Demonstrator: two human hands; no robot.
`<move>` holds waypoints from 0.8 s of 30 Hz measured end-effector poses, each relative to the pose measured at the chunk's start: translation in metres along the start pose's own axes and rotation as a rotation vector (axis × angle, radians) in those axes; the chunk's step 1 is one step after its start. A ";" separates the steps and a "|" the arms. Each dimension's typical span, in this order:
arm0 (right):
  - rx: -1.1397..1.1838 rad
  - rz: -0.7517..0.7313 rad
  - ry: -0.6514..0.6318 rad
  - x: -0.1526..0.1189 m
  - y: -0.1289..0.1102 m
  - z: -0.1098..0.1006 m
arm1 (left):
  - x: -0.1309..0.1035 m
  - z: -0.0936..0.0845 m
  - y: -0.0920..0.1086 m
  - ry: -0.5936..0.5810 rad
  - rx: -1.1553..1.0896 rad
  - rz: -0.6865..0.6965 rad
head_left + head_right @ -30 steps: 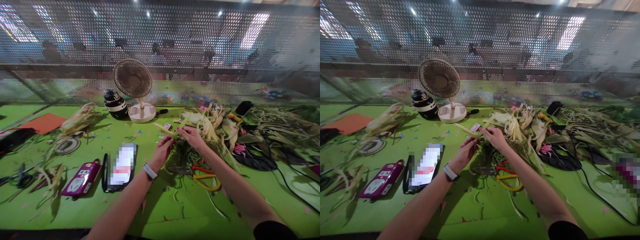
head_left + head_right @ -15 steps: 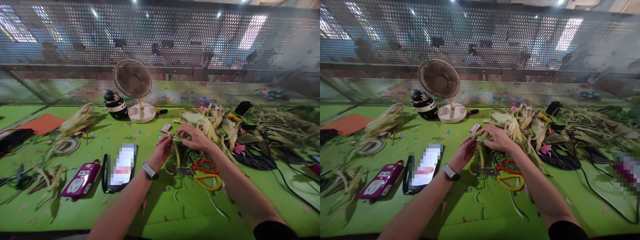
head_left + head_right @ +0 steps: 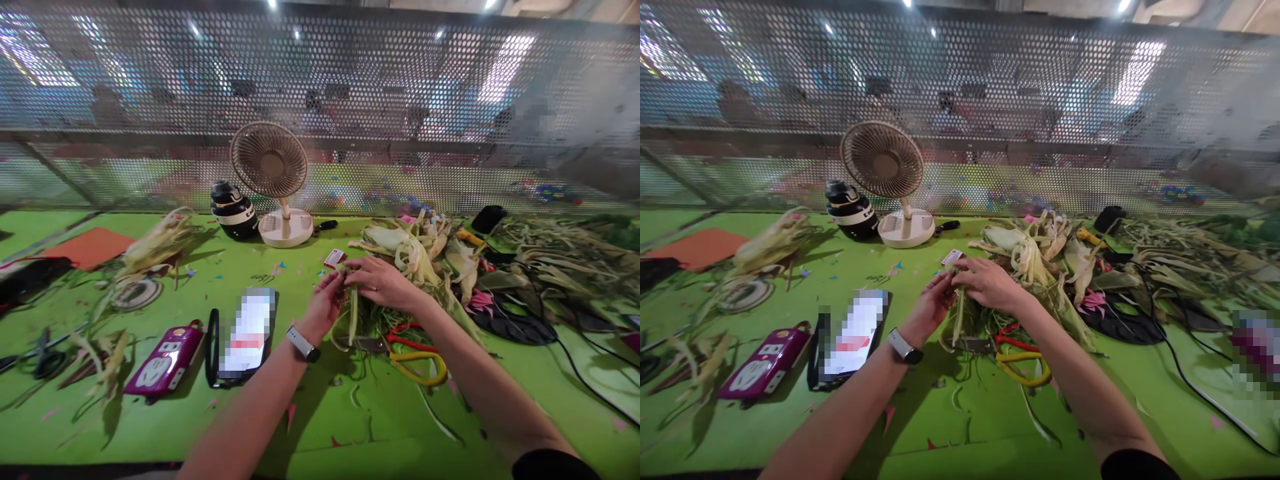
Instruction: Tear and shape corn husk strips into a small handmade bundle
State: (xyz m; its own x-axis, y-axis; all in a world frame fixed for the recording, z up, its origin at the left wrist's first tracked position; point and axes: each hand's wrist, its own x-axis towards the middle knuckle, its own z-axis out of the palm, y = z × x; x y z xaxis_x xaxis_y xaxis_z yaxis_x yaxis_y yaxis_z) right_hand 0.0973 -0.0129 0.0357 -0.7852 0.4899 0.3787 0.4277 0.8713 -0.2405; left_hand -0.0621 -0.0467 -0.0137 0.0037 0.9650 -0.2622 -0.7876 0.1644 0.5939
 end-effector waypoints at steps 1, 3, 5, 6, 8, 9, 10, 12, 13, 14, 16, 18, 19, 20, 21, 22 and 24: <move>0.017 -0.005 0.018 0.000 0.001 0.001 | 0.000 0.000 -0.001 -0.014 0.004 0.001; 0.079 -0.006 0.076 0.000 0.004 0.005 | 0.000 0.000 -0.002 -0.038 0.012 0.023; 0.162 0.025 0.174 0.000 0.005 0.011 | 0.000 0.001 -0.004 -0.043 0.021 0.066; 0.198 0.056 0.233 0.000 0.004 0.014 | 0.000 0.001 -0.004 -0.043 0.029 0.091; 0.231 0.151 0.357 0.002 0.002 0.020 | 0.000 0.002 -0.005 -0.053 0.049 0.133; 0.228 0.202 0.411 0.002 0.001 0.022 | -0.001 0.002 -0.005 -0.065 0.063 0.147; 0.219 0.247 0.457 0.003 -0.001 0.024 | -0.002 0.003 -0.005 -0.079 0.074 0.158; 0.202 0.318 0.530 0.003 -0.004 0.027 | -0.003 0.004 -0.005 -0.094 0.079 0.175; 0.203 0.339 0.549 0.003 -0.005 0.027 | -0.003 0.004 -0.005 -0.097 0.077 0.180; 0.212 0.353 0.557 0.003 -0.006 0.027 | -0.004 0.005 -0.005 -0.097 0.075 0.184; 0.251 0.358 0.533 0.003 -0.006 0.025 | -0.004 0.005 -0.005 -0.094 0.071 0.187; 0.320 0.346 0.500 0.003 -0.007 0.023 | -0.004 0.006 -0.005 -0.090 0.067 0.192; 0.368 0.339 0.490 0.004 -0.007 0.023 | -0.004 0.006 -0.006 -0.091 0.066 0.193; 0.429 0.335 0.481 0.005 -0.007 0.023 | -0.004 0.006 -0.006 -0.093 0.068 0.194; 0.501 0.342 0.474 0.006 -0.007 0.023 | -0.004 0.005 -0.007 -0.096 0.071 0.195; 0.581 0.363 0.471 0.007 -0.008 0.024 | -0.004 0.005 -0.008 -0.096 0.073 0.197; 0.738 0.441 0.482 0.009 -0.010 0.028 | -0.004 0.004 -0.010 -0.096 0.080 0.198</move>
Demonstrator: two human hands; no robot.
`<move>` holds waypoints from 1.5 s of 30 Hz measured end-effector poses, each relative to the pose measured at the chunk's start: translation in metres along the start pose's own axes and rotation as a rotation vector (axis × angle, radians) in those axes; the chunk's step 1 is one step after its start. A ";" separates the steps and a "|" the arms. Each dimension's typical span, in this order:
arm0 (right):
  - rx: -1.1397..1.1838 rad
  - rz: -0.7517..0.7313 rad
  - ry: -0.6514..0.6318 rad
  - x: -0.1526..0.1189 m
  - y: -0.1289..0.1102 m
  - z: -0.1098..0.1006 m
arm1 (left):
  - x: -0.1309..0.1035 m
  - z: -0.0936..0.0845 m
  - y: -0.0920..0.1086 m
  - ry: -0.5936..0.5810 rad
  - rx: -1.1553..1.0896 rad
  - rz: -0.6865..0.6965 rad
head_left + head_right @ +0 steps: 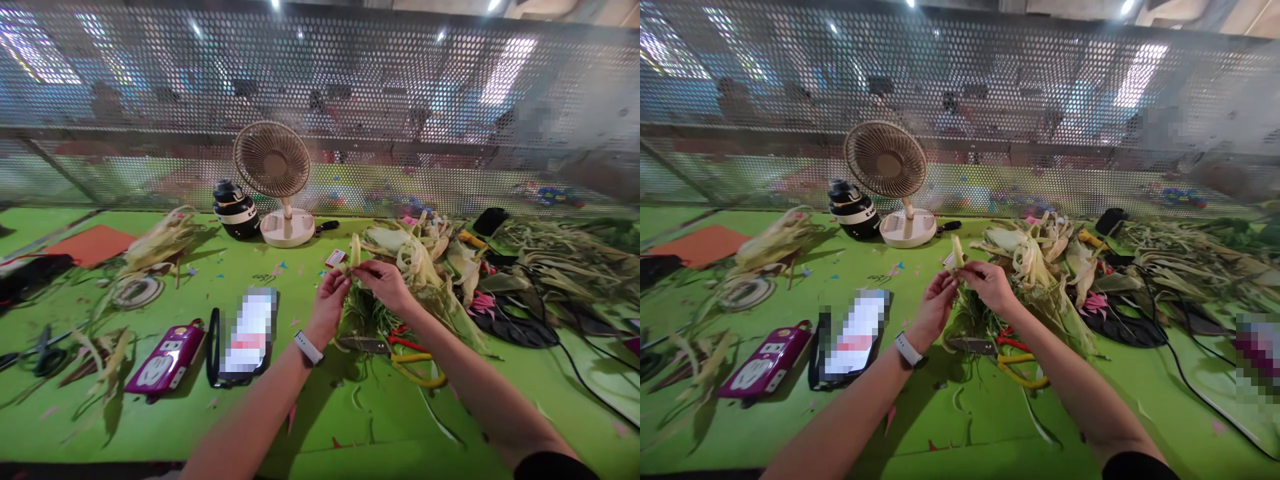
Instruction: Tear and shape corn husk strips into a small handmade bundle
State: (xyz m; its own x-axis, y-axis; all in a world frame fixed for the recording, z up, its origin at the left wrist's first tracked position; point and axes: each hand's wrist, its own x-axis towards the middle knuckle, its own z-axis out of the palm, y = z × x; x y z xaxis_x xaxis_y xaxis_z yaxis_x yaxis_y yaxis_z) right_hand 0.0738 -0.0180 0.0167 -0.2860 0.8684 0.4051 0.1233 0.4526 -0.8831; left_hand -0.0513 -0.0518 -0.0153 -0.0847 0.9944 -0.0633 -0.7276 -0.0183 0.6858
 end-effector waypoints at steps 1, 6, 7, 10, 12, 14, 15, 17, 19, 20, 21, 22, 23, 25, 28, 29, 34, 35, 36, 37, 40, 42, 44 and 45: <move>0.056 0.061 0.017 -0.001 0.001 0.003 | -0.001 0.000 -0.001 -0.003 0.007 -0.002; 0.209 0.262 0.089 -0.005 0.004 0.014 | -0.003 0.001 -0.002 -0.024 0.011 -0.009; 0.227 0.269 0.111 -0.005 0.004 0.016 | -0.003 0.001 -0.002 -0.027 0.000 -0.016; 0.272 0.254 0.173 -0.005 0.004 0.018 | -0.004 0.002 -0.001 -0.028 -0.019 -0.044; 0.287 0.272 0.173 -0.005 0.002 0.019 | -0.005 0.002 -0.001 -0.027 -0.022 -0.053; 0.290 0.319 0.150 -0.005 0.000 0.020 | -0.005 0.002 -0.001 -0.039 -0.024 -0.061; 0.292 0.336 0.144 -0.006 0.000 0.020 | -0.005 0.002 -0.001 -0.047 -0.030 -0.066; 0.301 0.338 0.158 -0.007 0.000 0.022 | -0.005 0.002 -0.002 -0.053 -0.048 -0.080; 0.301 0.303 0.183 -0.008 0.002 0.024 | -0.005 0.001 -0.003 -0.042 -0.067 -0.090; 0.295 0.283 0.189 -0.008 0.003 0.025 | -0.005 0.001 -0.003 -0.035 -0.071 -0.094; 0.287 0.268 0.190 -0.008 0.004 0.025 | -0.005 0.001 -0.004 -0.028 -0.072 -0.095; 0.280 0.261 0.189 -0.008 0.005 0.026 | -0.005 0.001 -0.004 -0.023 -0.071 -0.096; 0.275 0.261 0.186 -0.008 0.006 0.026 | -0.005 0.001 -0.004 -0.020 -0.069 -0.096; 0.277 0.267 0.191 -0.008 0.007 0.026 | -0.005 0.002 -0.004 -0.020 -0.068 -0.095; 0.280 0.273 0.203 -0.009 0.007 0.027 | -0.005 0.002 -0.004 -0.027 -0.081 -0.089; 0.277 0.269 0.207 -0.010 0.007 0.027 | -0.005 0.002 -0.004 -0.031 -0.086 -0.090; 0.295 0.262 0.228 -0.012 0.006 0.028 | -0.007 0.003 -0.005 -0.032 -0.097 -0.086; 0.301 0.268 0.225 -0.012 0.005 0.029 | -0.006 0.003 -0.005 -0.026 -0.106 -0.088; 0.303 0.273 0.219 -0.012 0.005 0.029 | -0.006 0.002 -0.005 -0.017 -0.118 -0.092; 0.300 0.275 0.213 -0.012 0.004 0.029 | -0.005 0.002 -0.006 -0.009 -0.130 -0.098; 0.282 0.269 0.205 -0.013 0.002 0.029 | -0.004 0.000 -0.006 -0.003 -0.143 -0.109; 0.277 0.259 0.208 -0.013 0.002 0.030 | -0.003 -0.001 -0.007 -0.013 -0.141 -0.110; 0.278 0.257 0.207 -0.014 0.002 0.030 | -0.003 -0.002 -0.007 -0.016 -0.140 -0.112; 0.276 0.261 0.205 -0.014 0.002 0.030 | -0.003 -0.002 -0.006 -0.014 -0.142 -0.111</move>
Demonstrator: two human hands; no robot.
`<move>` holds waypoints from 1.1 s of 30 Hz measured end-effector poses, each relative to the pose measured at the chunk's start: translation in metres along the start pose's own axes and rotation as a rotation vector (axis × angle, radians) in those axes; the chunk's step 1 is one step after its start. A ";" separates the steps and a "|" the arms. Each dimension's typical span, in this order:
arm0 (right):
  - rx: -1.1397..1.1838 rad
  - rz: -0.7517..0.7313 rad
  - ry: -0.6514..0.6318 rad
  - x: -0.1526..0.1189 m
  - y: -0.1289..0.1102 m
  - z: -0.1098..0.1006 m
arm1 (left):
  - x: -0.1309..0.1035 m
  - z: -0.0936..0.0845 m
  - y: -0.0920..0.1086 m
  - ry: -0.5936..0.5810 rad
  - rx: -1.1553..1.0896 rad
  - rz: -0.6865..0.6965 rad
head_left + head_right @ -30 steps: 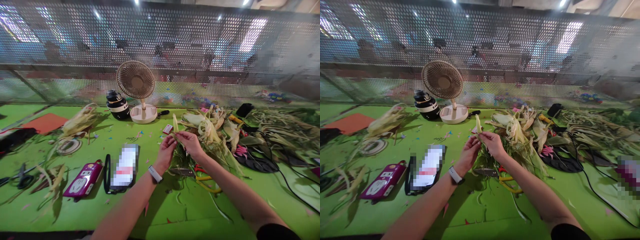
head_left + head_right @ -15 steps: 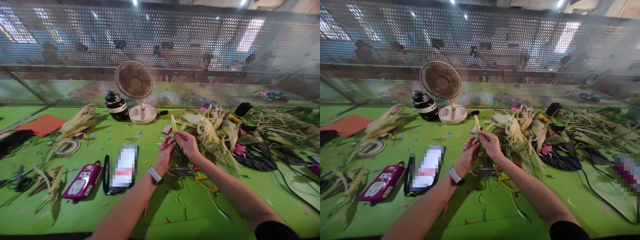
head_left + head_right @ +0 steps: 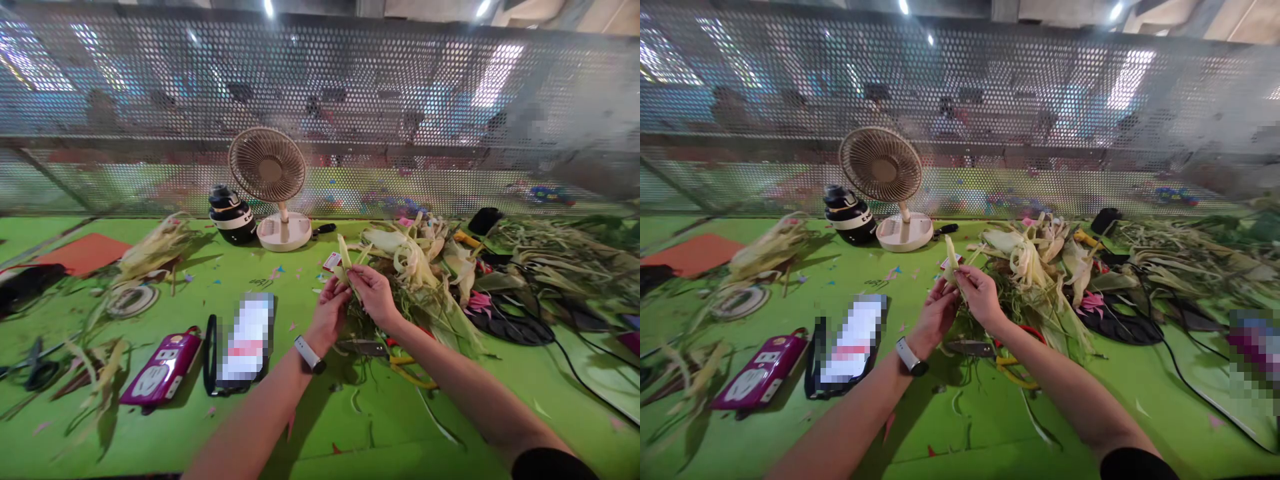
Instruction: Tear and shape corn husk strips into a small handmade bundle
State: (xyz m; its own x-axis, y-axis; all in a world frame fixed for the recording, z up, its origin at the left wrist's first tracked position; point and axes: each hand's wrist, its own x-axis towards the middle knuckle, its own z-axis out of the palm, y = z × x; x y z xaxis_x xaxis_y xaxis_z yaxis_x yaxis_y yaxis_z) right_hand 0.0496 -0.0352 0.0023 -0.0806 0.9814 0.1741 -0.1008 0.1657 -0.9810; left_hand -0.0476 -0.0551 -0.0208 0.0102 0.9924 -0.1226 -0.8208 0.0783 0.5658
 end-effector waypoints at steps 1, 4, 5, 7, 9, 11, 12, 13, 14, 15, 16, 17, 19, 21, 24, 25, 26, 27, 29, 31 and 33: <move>-0.005 0.006 -0.002 0.000 0.000 0.000 | 0.000 0.000 0.000 0.003 -0.001 0.002; -0.027 0.022 -0.002 0.000 -0.001 0.000 | -0.001 0.001 0.001 -0.002 0.006 0.013; -0.035 0.027 -0.002 -0.001 -0.001 0.000 | -0.001 0.001 0.001 -0.010 0.016 0.016; -0.046 0.030 -0.002 -0.001 -0.001 -0.001 | -0.001 0.001 0.002 -0.024 0.038 0.023; -0.047 0.025 -0.005 -0.001 0.000 -0.001 | -0.001 0.001 0.002 -0.022 0.047 0.029; -0.042 0.012 -0.004 0.000 0.002 0.000 | 0.000 0.000 0.001 -0.008 0.041 0.033; -0.039 0.005 -0.004 0.000 0.003 0.000 | 0.000 -0.001 0.001 -0.003 0.036 0.035; -0.037 -0.003 -0.003 0.000 0.004 0.000 | 0.001 -0.001 0.000 0.000 0.034 0.037; -0.037 -0.012 -0.005 0.000 0.004 0.000 | 0.001 -0.002 0.000 0.000 0.032 0.039; -0.038 -0.022 -0.006 0.000 0.004 0.000 | 0.001 -0.002 0.000 0.001 0.032 0.041; -0.043 -0.032 -0.009 0.000 0.005 0.000 | 0.001 -0.002 0.000 0.004 0.031 0.042; -0.052 -0.044 -0.009 -0.001 0.005 0.000 | 0.001 -0.001 0.000 0.011 0.031 0.041; -0.083 -0.071 -0.007 -0.001 0.005 0.000 | 0.002 0.000 0.001 0.035 0.030 0.038; -0.125 -0.101 -0.002 -0.001 0.006 0.000 | 0.002 0.002 0.002 0.046 0.036 0.044; -0.170 -0.130 -0.007 -0.001 0.007 -0.001 | 0.001 0.004 0.004 0.016 0.051 0.066; -0.176 -0.131 -0.009 -0.001 0.008 -0.001 | 0.001 0.005 0.004 0.007 0.051 0.075; -0.179 -0.128 -0.013 -0.002 0.008 -0.001 | 0.001 0.006 0.004 0.006 0.050 0.082; -0.179 -0.123 -0.018 -0.002 0.008 -0.001 | 0.001 0.006 0.004 0.012 0.047 0.090; -0.172 -0.115 -0.035 -0.002 0.008 -0.001 | 0.001 0.005 0.003 0.033 0.047 0.098; -0.158 -0.111 -0.054 -0.003 0.007 0.000 | 0.001 0.004 0.003 0.049 0.050 0.091; -0.144 -0.109 -0.058 -0.003 0.007 0.001 | 0.002 0.003 0.003 0.053 0.043 0.084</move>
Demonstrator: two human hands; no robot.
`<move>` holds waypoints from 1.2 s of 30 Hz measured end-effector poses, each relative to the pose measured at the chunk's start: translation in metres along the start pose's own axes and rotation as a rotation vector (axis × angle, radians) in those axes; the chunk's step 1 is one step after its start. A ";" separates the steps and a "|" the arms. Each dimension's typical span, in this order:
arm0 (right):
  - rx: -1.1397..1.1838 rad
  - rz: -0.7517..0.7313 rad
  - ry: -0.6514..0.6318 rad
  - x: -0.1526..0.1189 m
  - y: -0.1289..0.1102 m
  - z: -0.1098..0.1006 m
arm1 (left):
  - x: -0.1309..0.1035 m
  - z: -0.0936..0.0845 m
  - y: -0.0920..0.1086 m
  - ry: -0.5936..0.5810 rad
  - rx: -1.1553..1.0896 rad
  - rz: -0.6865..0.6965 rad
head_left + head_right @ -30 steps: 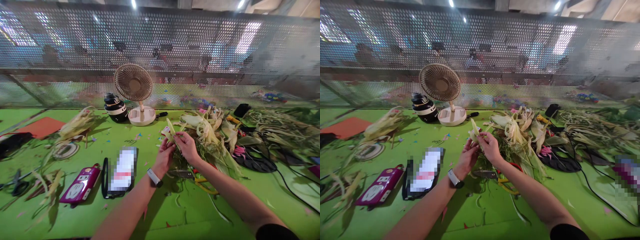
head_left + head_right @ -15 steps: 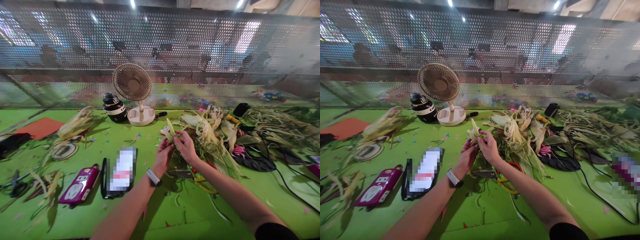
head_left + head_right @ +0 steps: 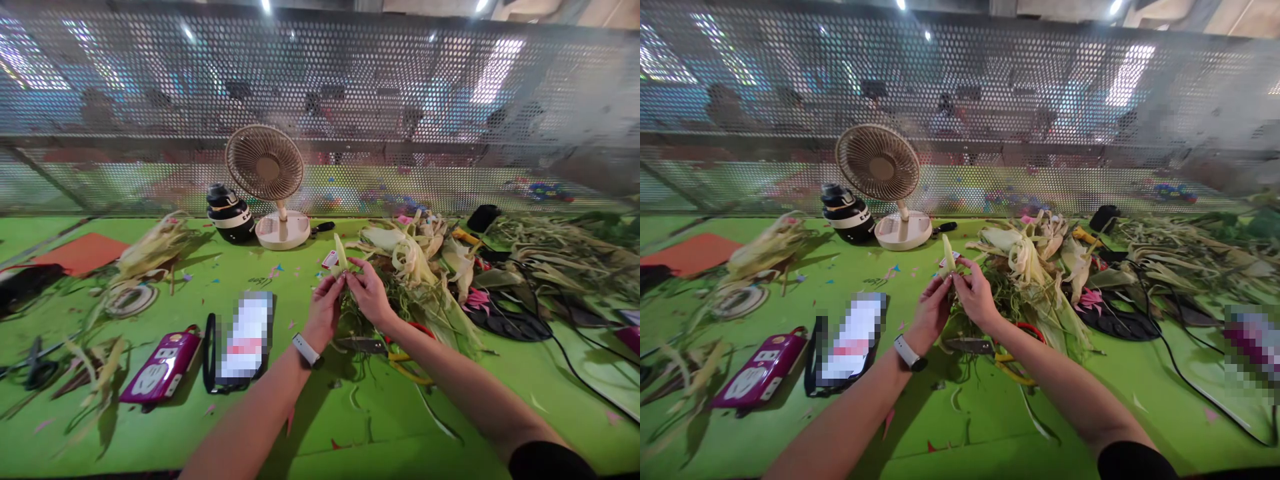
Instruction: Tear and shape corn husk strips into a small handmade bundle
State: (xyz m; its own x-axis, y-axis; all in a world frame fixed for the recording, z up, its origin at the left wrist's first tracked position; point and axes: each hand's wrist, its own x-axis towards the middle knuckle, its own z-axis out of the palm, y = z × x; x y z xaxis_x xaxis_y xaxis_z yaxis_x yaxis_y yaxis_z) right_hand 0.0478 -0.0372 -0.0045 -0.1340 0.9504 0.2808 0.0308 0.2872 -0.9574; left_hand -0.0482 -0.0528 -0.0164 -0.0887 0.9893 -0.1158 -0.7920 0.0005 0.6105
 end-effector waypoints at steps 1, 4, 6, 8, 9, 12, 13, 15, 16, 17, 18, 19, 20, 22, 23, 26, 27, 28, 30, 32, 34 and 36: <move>0.003 0.000 0.005 0.000 0.000 0.000 | 0.000 0.000 0.000 -0.001 -0.005 0.001; 0.007 -0.008 0.033 0.000 0.001 0.000 | 0.001 -0.001 0.001 -0.008 0.001 0.014; 0.014 -0.015 0.048 0.001 0.003 -0.001 | 0.002 -0.001 0.001 -0.009 0.021 0.023; 0.026 -0.023 0.040 0.001 0.004 -0.002 | 0.003 -0.002 0.001 -0.010 0.043 0.032; 0.037 -0.024 0.028 0.002 0.004 -0.003 | 0.003 -0.002 0.000 -0.011 0.052 0.038; 0.091 -0.013 -0.018 0.002 0.005 -0.003 | 0.003 -0.002 0.000 -0.026 0.069 0.052; 0.106 -0.009 -0.019 0.002 0.004 -0.003 | 0.003 -0.002 0.000 -0.030 0.067 0.050; 0.120 -0.010 0.008 0.001 0.002 -0.002 | 0.002 -0.001 0.001 -0.018 0.041 0.038; 0.123 -0.010 0.030 0.001 0.001 -0.001 | 0.002 -0.001 0.001 -0.003 0.022 0.029; 0.130 -0.009 0.051 0.001 0.000 -0.001 | 0.002 -0.001 0.001 0.014 0.003 0.022; 0.140 -0.004 0.070 0.000 -0.001 -0.001 | 0.002 -0.001 0.001 0.029 -0.015 0.018; 0.152 0.007 0.085 0.000 -0.002 0.000 | 0.002 -0.001 0.001 0.039 -0.030 0.018; 0.164 0.026 0.096 0.000 -0.003 0.000 | 0.002 0.000 0.002 0.039 -0.039 0.019; 0.181 0.080 0.112 0.000 -0.003 0.000 | 0.001 0.001 0.002 0.020 -0.042 0.022; 0.189 0.110 0.117 0.000 -0.003 0.000 | 0.001 0.002 0.003 0.006 -0.038 0.024; 0.215 0.171 0.113 0.001 -0.001 -0.001 | 0.000 0.003 0.003 -0.043 -0.007 0.040; 0.224 0.178 0.108 0.001 -0.001 -0.001 | 0.001 0.003 0.003 -0.056 0.005 0.049; 0.231 0.183 0.101 0.002 -0.001 -0.001 | 0.001 0.003 0.003 -0.067 0.018 0.057; 0.246 0.194 0.082 0.004 -0.001 -0.002 | 0.001 0.002 0.003 -0.080 0.041 0.070; 0.266 0.216 0.052 0.005 -0.001 -0.004 | 0.001 0.002 0.003 -0.082 0.056 0.073; 0.283 0.245 0.011 0.006 -0.001 -0.005 | 0.000 0.002 0.004 -0.077 0.066 0.064; 0.287 0.273 -0.016 0.007 -0.001 -0.006 | -0.001 0.003 0.005 -0.069 0.070 0.052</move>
State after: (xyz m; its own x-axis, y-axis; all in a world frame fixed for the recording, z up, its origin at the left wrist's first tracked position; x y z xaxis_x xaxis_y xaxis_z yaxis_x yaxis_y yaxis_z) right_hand 0.0530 -0.0303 -0.0016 -0.1751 0.9844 0.0147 -0.2108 -0.0229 -0.9773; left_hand -0.0501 -0.0533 -0.0104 -0.0847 0.9959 -0.0303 -0.7431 -0.0429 0.6678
